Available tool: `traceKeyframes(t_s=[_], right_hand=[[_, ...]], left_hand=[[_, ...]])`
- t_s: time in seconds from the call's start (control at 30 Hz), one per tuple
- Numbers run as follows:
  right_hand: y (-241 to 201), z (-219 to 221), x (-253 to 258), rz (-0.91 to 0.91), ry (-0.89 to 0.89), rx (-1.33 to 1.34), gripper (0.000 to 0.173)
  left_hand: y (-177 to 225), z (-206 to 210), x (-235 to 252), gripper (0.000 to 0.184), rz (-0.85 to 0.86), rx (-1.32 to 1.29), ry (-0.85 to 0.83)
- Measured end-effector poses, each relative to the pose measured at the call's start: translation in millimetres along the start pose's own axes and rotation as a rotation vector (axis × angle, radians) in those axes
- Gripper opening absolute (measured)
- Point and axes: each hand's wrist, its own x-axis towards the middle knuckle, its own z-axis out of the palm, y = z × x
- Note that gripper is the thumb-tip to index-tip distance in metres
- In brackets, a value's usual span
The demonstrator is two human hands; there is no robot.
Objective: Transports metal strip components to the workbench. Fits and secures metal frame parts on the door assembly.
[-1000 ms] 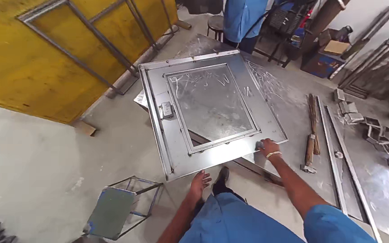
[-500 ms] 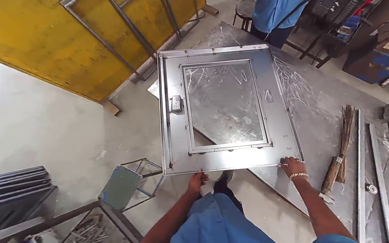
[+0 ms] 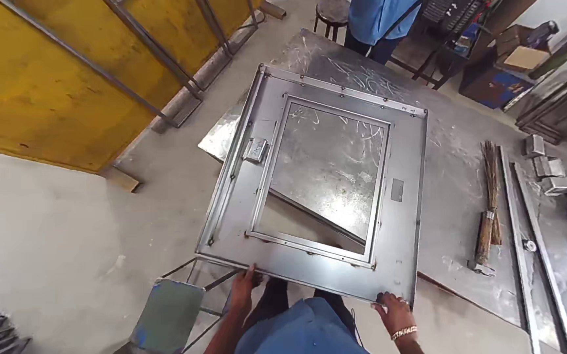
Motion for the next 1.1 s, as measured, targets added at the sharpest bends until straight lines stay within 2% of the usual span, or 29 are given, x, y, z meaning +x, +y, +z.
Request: traceKeyframes(t_s=[0.07,0.13,0.27,0.3,0.37,0.43,0.5,0.53,0.6,0.67,0.77,0.8,0.87,0.9,0.97,1.1], right_hand=[[-53.7,11.4,-11.4,0.029,0.002,0.060,0.043],[-116.5,17.7,-6.5,0.041,-0.073,0.104,0.045],[-273.8,-3.9,34.1,0.073,-0.334,0.218,0.050],[-313.6,-16.4,48.4,0.023,-0.376,0.234,0.046],[-380.2,-50.8,75.0,-0.143,-0.413,0.210,0.038],[-418.5,-97.2,94.8,-0.322,-0.269,0.186,0.033],[-416.0,-139.7,117.8,-0.421,-0.042,0.205,0.032],[-397.6,-155.0,133.8,-0.412,0.061,0.213,0.035],[-331.5,-169.3,174.0,-0.305,0.200,0.195,0.040],[-246.6,-167.0,219.3,-0.149,0.242,0.158,0.051],[-131.0,-139.1,254.6,-0.015,0.196,0.050,0.065],[-111.4,-130.5,255.2,-0.024,0.185,0.034,0.062],[-99.6,-117.5,250.8,-0.086,0.173,0.015,0.053],[-104.0,-116.1,251.3,-0.110,0.175,0.019,0.046],[-120.6,-119.4,254.6,-0.119,0.206,0.043,0.032],[-148.6,-119.4,252.5,-0.151,0.201,0.042,0.028]], left_hand=[[37.3,-20.3,35.8,0.035,0.086,0.033,-0.041],[92.3,-35.3,83.3,0.034,0.166,0.099,-0.082],[216.3,-21.6,181.6,0.038,0.348,0.197,-0.127],[247.4,-15.5,188.4,0.042,0.424,0.187,-0.108],[296.3,-7.7,178.5,0.065,0.618,0.194,-0.022],[316.9,-15.7,153.6,0.075,0.823,0.200,0.083],[306.1,-30.6,126.2,0.072,0.916,0.215,0.145],[289.0,-36.6,116.8,0.071,0.881,0.214,0.146],[238.7,-41.2,105.2,0.070,0.646,0.197,0.164],[187.6,-35.2,105.8,0.070,0.400,0.132,0.182],[133.0,5.2,95.7,0.065,0.165,0.020,0.119],[124.2,21.0,88.2,0.064,0.117,0.003,0.082],[115.7,53.0,76.8,0.060,0.072,-0.020,0.016],[115.5,71.1,75.0,0.059,0.095,-0.009,-0.003],[118.9,109.7,74.2,0.060,0.263,0.116,-0.004],[160.9,165.7,78.0,0.061,0.929,0.859,0.026]])
